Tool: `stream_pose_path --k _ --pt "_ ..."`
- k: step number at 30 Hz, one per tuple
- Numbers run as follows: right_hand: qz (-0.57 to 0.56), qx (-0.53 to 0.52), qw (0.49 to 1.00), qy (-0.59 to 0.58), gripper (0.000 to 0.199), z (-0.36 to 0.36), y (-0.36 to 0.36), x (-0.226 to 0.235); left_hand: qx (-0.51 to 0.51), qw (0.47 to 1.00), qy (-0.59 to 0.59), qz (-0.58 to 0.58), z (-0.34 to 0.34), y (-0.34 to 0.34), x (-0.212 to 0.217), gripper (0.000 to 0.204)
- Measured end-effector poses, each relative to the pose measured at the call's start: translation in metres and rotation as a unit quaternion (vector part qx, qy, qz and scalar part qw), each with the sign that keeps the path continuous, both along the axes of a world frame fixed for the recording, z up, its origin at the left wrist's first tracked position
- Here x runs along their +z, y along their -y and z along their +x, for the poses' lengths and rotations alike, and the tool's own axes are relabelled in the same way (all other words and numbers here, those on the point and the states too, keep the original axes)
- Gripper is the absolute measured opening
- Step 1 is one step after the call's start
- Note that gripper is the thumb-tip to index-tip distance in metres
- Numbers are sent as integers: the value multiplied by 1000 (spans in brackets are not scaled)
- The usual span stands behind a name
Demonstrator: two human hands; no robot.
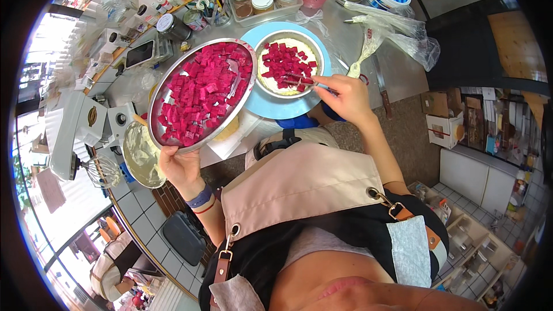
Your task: The person retrieves a round cake from a refrigerator, places it on a countertop, and uses a knife to trim the edges. They then fill a piping bag with cream and pipe it onto the cake, followed by adding diced mango and dragon fruit pieces on top.
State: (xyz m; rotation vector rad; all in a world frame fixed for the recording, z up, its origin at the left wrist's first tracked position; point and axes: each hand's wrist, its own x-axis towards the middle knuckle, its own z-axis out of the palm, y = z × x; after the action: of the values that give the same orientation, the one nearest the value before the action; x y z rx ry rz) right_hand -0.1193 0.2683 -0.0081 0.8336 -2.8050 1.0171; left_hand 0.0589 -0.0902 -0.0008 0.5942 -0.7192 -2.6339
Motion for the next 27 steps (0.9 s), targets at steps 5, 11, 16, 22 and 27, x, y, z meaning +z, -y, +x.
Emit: stream_pose_path --k 5,11,16,22,27 --pt "80 -44 995 -28 18 -11 -19 26 11 1000 3 3 1 1 1 61" --pt "93 -57 991 -83 21 -22 -8 15 9 1000 7 1 -2 -1 4 62" --pt "50 15 997 -64 19 -17 0 15 11 1000 -1 -4 -2 -2 4 61" --pt "63 -62 994 -65 19 -29 -3 6 -1 1000 -16 8 4 7 -5 60" --pt "54 -41 996 -60 20 -33 15 10 7 1000 -7 1 2 6 -3 61"
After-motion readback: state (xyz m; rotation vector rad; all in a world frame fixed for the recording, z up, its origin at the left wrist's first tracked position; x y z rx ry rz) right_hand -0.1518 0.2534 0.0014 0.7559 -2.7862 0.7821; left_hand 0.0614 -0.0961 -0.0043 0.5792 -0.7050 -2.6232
